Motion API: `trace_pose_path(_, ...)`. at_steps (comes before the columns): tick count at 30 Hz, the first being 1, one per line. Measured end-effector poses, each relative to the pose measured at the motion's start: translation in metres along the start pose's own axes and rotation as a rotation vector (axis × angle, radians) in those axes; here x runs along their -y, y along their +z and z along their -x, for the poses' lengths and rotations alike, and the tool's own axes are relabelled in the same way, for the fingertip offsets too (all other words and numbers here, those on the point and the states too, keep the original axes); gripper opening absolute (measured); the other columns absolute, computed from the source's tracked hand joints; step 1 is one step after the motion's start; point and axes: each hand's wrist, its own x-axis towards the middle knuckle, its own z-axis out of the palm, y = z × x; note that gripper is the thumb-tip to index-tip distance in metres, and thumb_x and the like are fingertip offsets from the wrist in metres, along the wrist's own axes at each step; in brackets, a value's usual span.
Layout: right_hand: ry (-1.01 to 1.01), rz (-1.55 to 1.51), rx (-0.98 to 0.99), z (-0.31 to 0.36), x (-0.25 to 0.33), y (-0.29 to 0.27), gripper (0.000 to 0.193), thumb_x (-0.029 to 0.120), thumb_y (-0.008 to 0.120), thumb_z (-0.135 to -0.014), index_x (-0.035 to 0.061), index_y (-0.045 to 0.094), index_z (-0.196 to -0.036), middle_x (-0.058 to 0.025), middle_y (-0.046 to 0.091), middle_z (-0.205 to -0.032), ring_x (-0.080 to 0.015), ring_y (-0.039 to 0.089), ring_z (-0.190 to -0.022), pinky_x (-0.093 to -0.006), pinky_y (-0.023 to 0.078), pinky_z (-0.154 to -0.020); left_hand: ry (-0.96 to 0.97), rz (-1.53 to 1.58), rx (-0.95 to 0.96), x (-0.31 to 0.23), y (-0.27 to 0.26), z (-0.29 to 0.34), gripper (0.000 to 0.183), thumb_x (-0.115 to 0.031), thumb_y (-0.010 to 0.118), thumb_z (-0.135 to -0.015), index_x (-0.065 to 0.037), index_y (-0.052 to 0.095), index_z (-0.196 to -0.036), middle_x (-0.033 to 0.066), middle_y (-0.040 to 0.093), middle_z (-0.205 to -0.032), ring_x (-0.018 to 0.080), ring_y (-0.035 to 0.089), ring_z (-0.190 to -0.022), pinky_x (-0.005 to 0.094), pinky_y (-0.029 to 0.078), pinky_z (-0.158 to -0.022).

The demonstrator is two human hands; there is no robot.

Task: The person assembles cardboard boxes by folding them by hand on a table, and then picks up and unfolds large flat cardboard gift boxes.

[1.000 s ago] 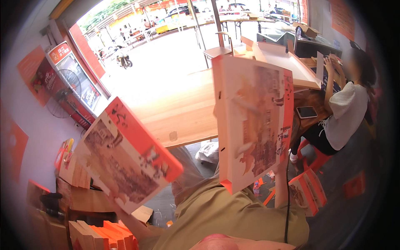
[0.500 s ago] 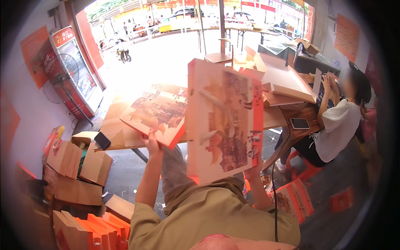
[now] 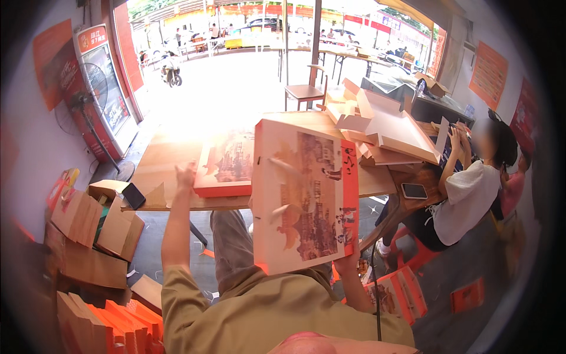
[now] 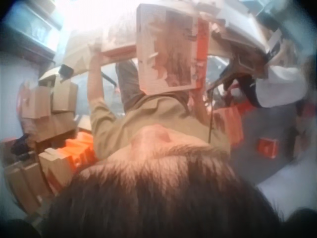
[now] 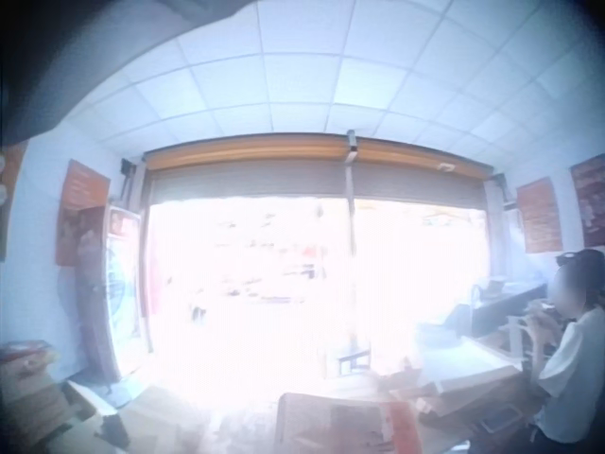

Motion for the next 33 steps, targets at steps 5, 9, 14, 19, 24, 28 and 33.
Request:
trace_pose_path(5, -0.02, -0.118, 0.155, 0.007, -0.008, 0.012, 0.066, 0.055, 0.033, -0.104, 0.0132, 0.037, -0.155, -0.0098, 0.048, -0.153, -0.0321, 0.048, -0.138, -0.0507, 0.038, -0.115, 0.591, -0.62, -0.049, -0.062, -0.011, 0.053, 0.064, -0.036, 0.071, -0.088, 0.001, 0.054, -0.137, 0.0274, 0.057, -0.135, 0.0406, 0.056, -0.124, 0.0466, 0.043, -0.108)
trace_pose_path(9, 0.029, -0.204, 0.148, -0.001, -0.013, 0.01, 0.064, 0.054, 0.034, -0.105, 0.0134, 0.041, -0.153, -0.0095, 0.05, -0.151, -0.0315, 0.05, -0.136, -0.051, 0.041, -0.113, 0.67, -0.94, 0.366, -0.092, 0.052, 0.181, 0.07, -0.046, 0.072, -0.084, -0.003, 0.056, -0.137, 0.0238, 0.054, -0.139, 0.0388, 0.049, -0.13, 0.0514, 0.039, -0.109)
trace_pose_path(14, -0.032, -0.137, 0.15, -0.011, -0.011, 0.003, 0.06, 0.052, 0.035, -0.106, 0.0143, 0.041, -0.152, -0.0076, 0.055, -0.145, -0.029, 0.055, -0.13, -0.0481, 0.046, -0.108, 0.952, -1.045, 0.355, -0.09, 0.113, 0.245, 0.066, -0.047, 0.069, -0.082, -0.007, 0.059, -0.134, 0.017, 0.055, -0.134, 0.0366, 0.041, -0.136, 0.0622, 0.028, -0.111)
trace_pose_path(19, 0.032, -0.083, 0.013, -0.009, -0.009, -0.003, 0.062, 0.055, 0.037, -0.104, 0.0176, 0.041, -0.152, -0.0078, 0.054, -0.147, -0.0317, 0.057, -0.129, -0.0507, 0.051, -0.103, 0.975, -0.881, 0.35, -0.066, 0.138, 0.233, 0.053, -0.035, 0.064, -0.083, -0.009, 0.062, -0.13, 0.0145, 0.058, -0.131, 0.0331, 0.043, -0.135, 0.0619, 0.026, -0.112)
trace_pose_path(24, 0.076, -0.007, -0.037, -0.019, -0.012, -0.009, 0.058, 0.059, 0.037, -0.103, 0.022, 0.047, -0.147, -0.0007, 0.063, -0.131, -0.0213, 0.065, -0.111, -0.04, 0.058, -0.082, 1.061, -0.765, 0.585, -0.065, 0.113, 0.195, 0.044, -0.028, 0.066, -0.083, -0.01, 0.065, -0.123, 0.0129, 0.06, -0.129, 0.0306, 0.048, -0.133, 0.0584, 0.029, -0.112)
trace_pose_path(28, 0.089, 0.08, 0.002, -0.044, -0.002, 0.001, 0.057, 0.059, 0.04, -0.102, 0.0222, 0.049, -0.144, 0.001, 0.066, -0.127, -0.019, 0.067, -0.108, -0.0353, 0.059, -0.076, 1.051, -0.8, 0.528, -0.067, 0.061, 0.143, 0.046, -0.016, 0.066, -0.081, -0.007, 0.062, -0.127, 0.0148, 0.057, -0.135, 0.0362, 0.044, -0.137, 0.0532, 0.032, -0.115)
trace_pose_path(33, -0.015, 0.264, 0.032, -0.082, 0.021, 0.042, 0.056, 0.059, 0.044, -0.101, 0.0216, 0.05, -0.142, 0.0021, 0.067, -0.121, -0.015, 0.068, -0.099, -0.0313, 0.056, -0.067, 0.9, -0.787, 0.179, -0.035, 0.027, 0.124, 0.056, -0.011, 0.063, -0.085, -0.005, 0.051, -0.139, 0.0224, 0.048, -0.144, 0.0413, 0.04, -0.139, 0.0519, 0.03, -0.117)
